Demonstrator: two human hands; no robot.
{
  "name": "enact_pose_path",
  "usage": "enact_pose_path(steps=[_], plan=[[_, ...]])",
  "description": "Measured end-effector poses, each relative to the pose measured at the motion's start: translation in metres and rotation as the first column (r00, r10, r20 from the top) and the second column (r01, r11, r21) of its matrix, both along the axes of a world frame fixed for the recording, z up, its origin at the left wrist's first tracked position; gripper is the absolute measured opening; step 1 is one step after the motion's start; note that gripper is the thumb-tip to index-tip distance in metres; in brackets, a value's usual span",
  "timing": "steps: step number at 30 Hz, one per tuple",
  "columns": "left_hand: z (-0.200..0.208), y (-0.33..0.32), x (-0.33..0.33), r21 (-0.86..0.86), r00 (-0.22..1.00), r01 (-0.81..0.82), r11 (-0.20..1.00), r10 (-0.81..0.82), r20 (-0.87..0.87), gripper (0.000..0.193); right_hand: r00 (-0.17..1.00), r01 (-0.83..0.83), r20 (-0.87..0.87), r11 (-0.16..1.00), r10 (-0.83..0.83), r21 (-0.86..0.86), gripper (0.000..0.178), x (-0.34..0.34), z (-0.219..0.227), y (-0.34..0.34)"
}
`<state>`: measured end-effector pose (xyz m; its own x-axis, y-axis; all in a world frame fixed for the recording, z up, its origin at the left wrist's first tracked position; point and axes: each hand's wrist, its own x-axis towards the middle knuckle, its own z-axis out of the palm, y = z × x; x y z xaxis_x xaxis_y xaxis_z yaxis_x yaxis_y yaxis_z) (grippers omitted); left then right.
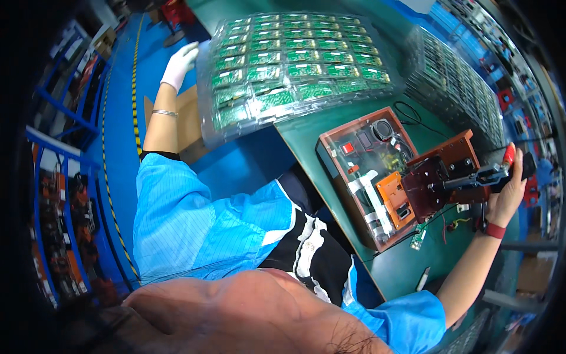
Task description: Manually press and process circuit boards using a lever-operated machine at a workstation.
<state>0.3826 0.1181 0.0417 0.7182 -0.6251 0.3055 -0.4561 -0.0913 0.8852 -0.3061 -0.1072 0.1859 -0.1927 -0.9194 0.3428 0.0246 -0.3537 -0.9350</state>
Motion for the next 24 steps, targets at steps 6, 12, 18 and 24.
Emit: enact_pose_path(steps=[6,12,18,24], plan=[[-0.052,-0.058,0.124,0.409,0.987,-0.095,0.907,0.032,0.16,0.055,0.969,0.213,0.209,0.877,-0.133,-0.431,0.023,-0.023,0.038,0.066],[-0.094,-0.097,0.19,0.489,0.893,-0.19,0.851,-0.057,0.446,0.059,0.911,-0.397,-0.083,0.914,0.404,0.089,0.041,0.132,0.024,0.156],[-0.081,-0.151,0.17,0.652,0.962,-0.178,0.737,-0.009,0.273,0.053,0.652,-0.7,0.198,0.482,0.732,0.528,0.044,0.244,-0.058,0.101],[-0.109,-0.138,0.185,0.496,0.998,-0.054,0.867,0.057,0.01,0.049,0.83,-0.53,0.213,0.607,0.516,0.593,0.018,0.321,-0.141,0.006]])
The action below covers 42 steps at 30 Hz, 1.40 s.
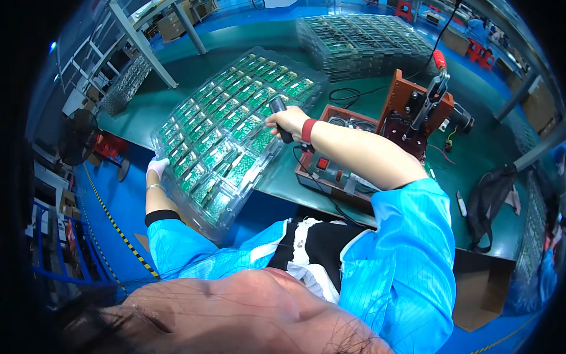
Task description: Manually press and process circuit boards using a lever-operated machine at a workstation.
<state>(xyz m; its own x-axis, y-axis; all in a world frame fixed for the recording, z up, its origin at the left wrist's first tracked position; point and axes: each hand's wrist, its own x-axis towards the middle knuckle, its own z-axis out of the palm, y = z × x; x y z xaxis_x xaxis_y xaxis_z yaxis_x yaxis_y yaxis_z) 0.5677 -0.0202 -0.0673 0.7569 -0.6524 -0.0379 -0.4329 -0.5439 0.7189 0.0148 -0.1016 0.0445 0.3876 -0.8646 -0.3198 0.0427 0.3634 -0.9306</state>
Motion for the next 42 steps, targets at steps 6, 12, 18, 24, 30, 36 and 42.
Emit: enact_pose_path(steps=[6,12,18,24,30,36,42], plan=[[0.022,-0.003,0.003,-0.091,0.999,-0.042,0.995,0.039,-0.028,0.048,0.996,0.087,-0.036,0.983,-0.083,0.16,0.02,0.021,-0.045,-0.054],[0.047,0.007,0.001,-0.178,0.987,-0.144,0.973,0.129,-0.095,0.046,0.997,0.068,0.009,0.917,-0.078,0.393,0.018,0.038,-0.068,-0.094],[0.068,0.002,-0.012,-0.299,0.983,-0.134,0.945,0.089,-0.159,0.044,0.968,0.053,0.094,0.553,-0.234,0.831,0.018,0.013,-0.075,-0.157],[0.081,0.026,0.0,-0.438,0.979,-0.043,0.898,-0.049,-0.197,0.043,0.897,0.168,0.195,0.713,-0.398,0.681,0.018,0.016,-0.049,-0.119],[0.099,0.012,-0.038,-0.573,0.962,-0.025,0.819,-0.137,-0.238,0.041,0.831,0.287,0.302,0.825,-0.467,0.486,0.019,-0.003,-0.024,-0.093],[0.093,0.014,-0.055,-0.66,0.994,-0.037,0.75,-0.041,-0.103,0.05,0.82,0.325,0.384,0.897,-0.425,0.3,0.02,0.001,0.0,-0.09],[0.106,0.012,-0.063,-0.639,0.996,0.006,0.769,-0.06,-0.062,0.046,0.822,0.322,0.45,0.937,-0.349,0.139,0.021,0.013,0.02,-0.111]])
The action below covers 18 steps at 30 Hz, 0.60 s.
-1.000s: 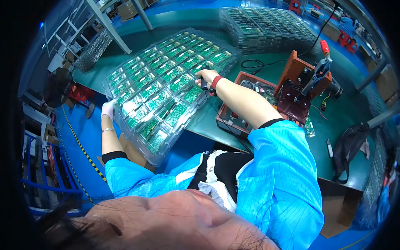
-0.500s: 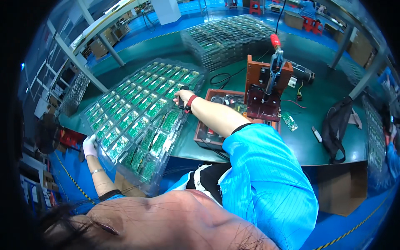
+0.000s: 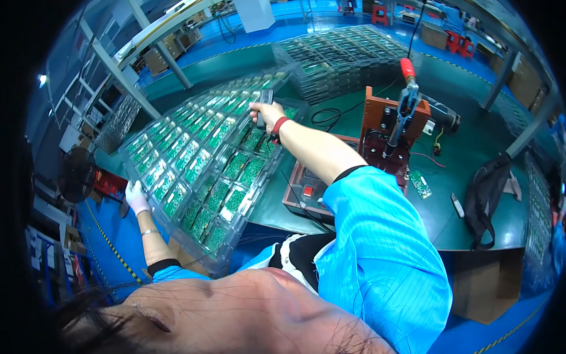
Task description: Manually press and process circuit boards using a lever-operated machine at a workstation.
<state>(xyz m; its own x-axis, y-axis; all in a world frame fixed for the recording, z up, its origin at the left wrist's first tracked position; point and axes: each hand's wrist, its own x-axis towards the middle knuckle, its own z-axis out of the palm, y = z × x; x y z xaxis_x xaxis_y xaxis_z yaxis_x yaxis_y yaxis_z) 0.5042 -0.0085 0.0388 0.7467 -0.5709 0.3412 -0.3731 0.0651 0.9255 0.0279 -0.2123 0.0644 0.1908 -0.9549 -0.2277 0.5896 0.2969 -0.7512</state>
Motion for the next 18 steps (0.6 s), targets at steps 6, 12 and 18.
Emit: enact_pose_path(steps=[6,12,18], plan=[[0.021,0.002,-0.004,-0.11,0.998,-0.027,0.994,0.022,-0.053,0.043,1.0,0.007,-0.006,0.983,-0.009,-0.182,0.023,0.005,0.024,-0.02],[0.06,-0.054,-0.045,-0.266,0.992,0.007,0.964,-0.04,-0.118,0.044,0.989,0.146,0.032,0.956,-0.142,-0.256,0.027,-0.023,0.038,-0.05],[0.078,-0.135,-0.126,-0.128,0.992,0.091,0.988,-0.101,-0.076,0.034,0.96,0.275,0.0,0.939,-0.281,-0.207,0.027,-0.082,0.039,-0.083]])
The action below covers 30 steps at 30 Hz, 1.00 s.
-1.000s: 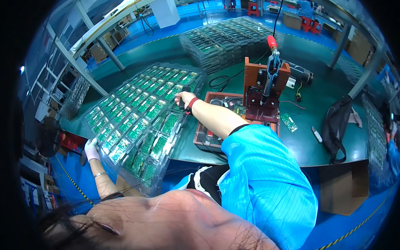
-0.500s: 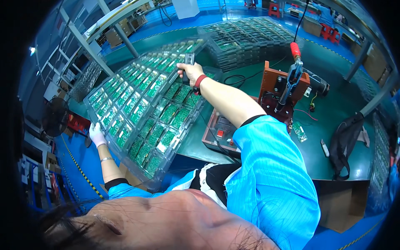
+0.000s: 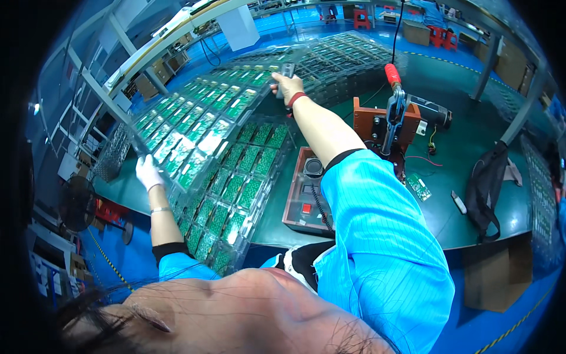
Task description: Manually press and process circuit boards using a lever-operated machine at a workstation.
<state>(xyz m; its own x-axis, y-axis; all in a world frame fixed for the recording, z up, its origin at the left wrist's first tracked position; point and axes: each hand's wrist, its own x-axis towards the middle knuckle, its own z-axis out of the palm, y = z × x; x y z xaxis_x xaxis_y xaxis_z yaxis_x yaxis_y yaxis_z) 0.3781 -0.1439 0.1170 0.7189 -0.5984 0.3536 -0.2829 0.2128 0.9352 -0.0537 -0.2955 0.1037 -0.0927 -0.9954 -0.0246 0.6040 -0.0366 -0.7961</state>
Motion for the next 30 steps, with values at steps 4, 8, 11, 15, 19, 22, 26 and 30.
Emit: enact_pose_path(steps=[4,8,11,15,19,22,26,30], plan=[[-0.039,-0.056,-0.031,-0.027,0.998,-0.037,0.999,0.038,0.045,0.022,0.999,0.027,-0.048,0.999,-0.025,0.046,0.027,-0.029,-0.016,-0.014],[-0.082,-0.11,-0.072,-0.074,0.997,-0.039,0.997,0.043,0.061,0.026,0.993,0.054,-0.112,0.993,-0.043,0.102,0.027,-0.06,-0.024,-0.028],[-0.087,-0.124,-0.138,-0.129,0.995,-0.029,0.991,0.016,-0.101,0.019,0.984,0.101,-0.161,0.982,-0.075,0.159,0.027,-0.078,-0.039,-0.039],[-0.108,-0.159,-0.151,0.041,0.993,0.026,0.999,-0.021,-0.118,0.026,0.972,0.137,-0.221,0.964,-0.086,0.227,0.028,-0.071,-0.054,-0.043],[-0.129,-0.191,-0.165,0.313,0.975,0.197,0.929,-0.151,-0.165,0.035,0.954,0.194,-0.278,0.934,-0.109,0.299,0.029,-0.07,-0.074,-0.049],[-0.13,-0.206,-0.184,0.393,0.94,0.327,0.859,-0.255,-0.226,0.04,0.937,0.257,-0.311,0.914,-0.157,0.315,0.03,-0.077,-0.084,-0.056],[-0.111,-0.208,-0.211,0.412,0.829,0.552,0.725,-0.427,-0.36,0.049,0.895,0.375,-0.364,0.878,-0.258,0.299,0.033,-0.082,-0.091,-0.059],[-0.098,-0.194,-0.227,0.381,0.727,0.686,0.62,-0.61,-0.315,0.068,0.824,0.516,-0.435,0.799,-0.363,0.309,0.04,-0.083,-0.09,-0.051]])
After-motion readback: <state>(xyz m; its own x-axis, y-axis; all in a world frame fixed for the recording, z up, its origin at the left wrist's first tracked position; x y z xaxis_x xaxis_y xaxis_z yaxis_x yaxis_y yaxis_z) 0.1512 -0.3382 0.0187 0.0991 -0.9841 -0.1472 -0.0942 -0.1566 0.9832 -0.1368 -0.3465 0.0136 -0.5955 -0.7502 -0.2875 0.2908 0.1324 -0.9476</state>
